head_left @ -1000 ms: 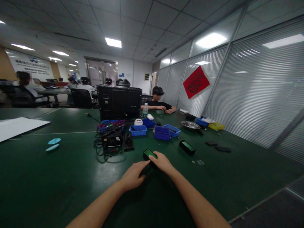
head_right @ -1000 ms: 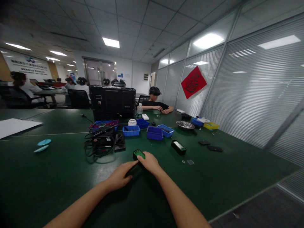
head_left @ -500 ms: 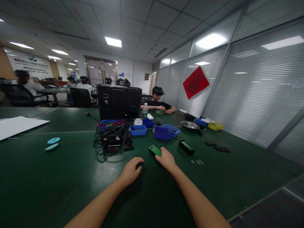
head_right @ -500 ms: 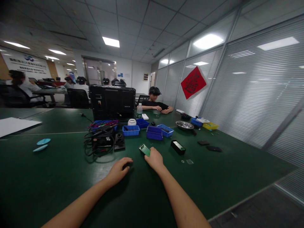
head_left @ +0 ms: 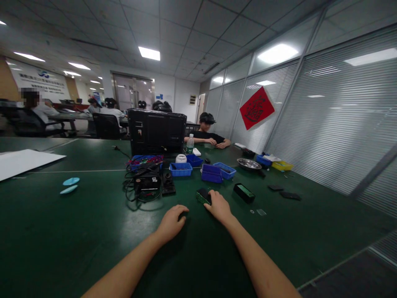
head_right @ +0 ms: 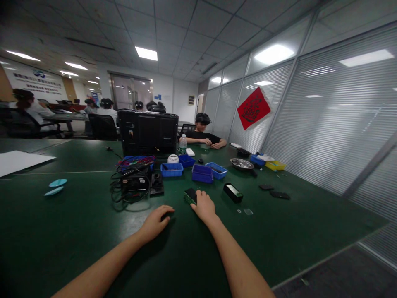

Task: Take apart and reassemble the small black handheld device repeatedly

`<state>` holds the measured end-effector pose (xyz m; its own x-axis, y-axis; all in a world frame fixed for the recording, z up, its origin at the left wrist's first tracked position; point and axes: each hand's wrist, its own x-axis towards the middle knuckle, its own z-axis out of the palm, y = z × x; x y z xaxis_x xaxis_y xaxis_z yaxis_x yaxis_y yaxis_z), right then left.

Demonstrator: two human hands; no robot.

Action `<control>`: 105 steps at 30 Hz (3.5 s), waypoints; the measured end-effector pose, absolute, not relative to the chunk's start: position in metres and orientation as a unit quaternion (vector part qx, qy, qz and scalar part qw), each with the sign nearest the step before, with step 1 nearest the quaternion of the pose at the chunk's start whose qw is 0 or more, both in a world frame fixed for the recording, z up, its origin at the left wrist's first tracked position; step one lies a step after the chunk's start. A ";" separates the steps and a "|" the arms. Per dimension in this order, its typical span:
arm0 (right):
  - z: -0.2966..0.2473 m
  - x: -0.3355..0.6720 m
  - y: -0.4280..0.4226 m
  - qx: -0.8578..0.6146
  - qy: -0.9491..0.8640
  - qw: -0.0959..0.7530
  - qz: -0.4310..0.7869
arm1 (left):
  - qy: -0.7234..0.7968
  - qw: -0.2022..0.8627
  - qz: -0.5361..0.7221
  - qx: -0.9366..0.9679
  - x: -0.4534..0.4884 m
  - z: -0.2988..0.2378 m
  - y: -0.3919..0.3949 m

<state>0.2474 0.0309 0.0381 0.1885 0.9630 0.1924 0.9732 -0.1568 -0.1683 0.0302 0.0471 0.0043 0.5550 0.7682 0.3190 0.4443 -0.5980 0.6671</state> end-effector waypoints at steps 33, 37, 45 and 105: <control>0.034 0.215 0.023 -0.717 -0.652 0.073 -0.234 | 0.365 0.255 0.295 0.845 0.031 0.003 0.048; 0.034 0.208 0.019 -0.703 -0.675 0.078 -0.210 | 0.362 0.257 0.298 0.845 0.031 0.004 0.048; 0.037 0.227 0.027 -0.754 -0.611 0.240 -0.002 | 0.366 0.264 0.297 0.841 0.030 0.007 0.047; 0.027 0.224 0.025 -0.707 -0.618 0.290 0.186 | 0.394 0.279 0.325 0.813 0.029 0.004 0.049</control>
<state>0.2238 0.0253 0.0267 0.1674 0.9814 0.0943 0.7656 -0.0691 -0.6395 0.0295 0.0492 0.0040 0.4793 0.8216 0.3086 0.4588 -0.5343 0.7099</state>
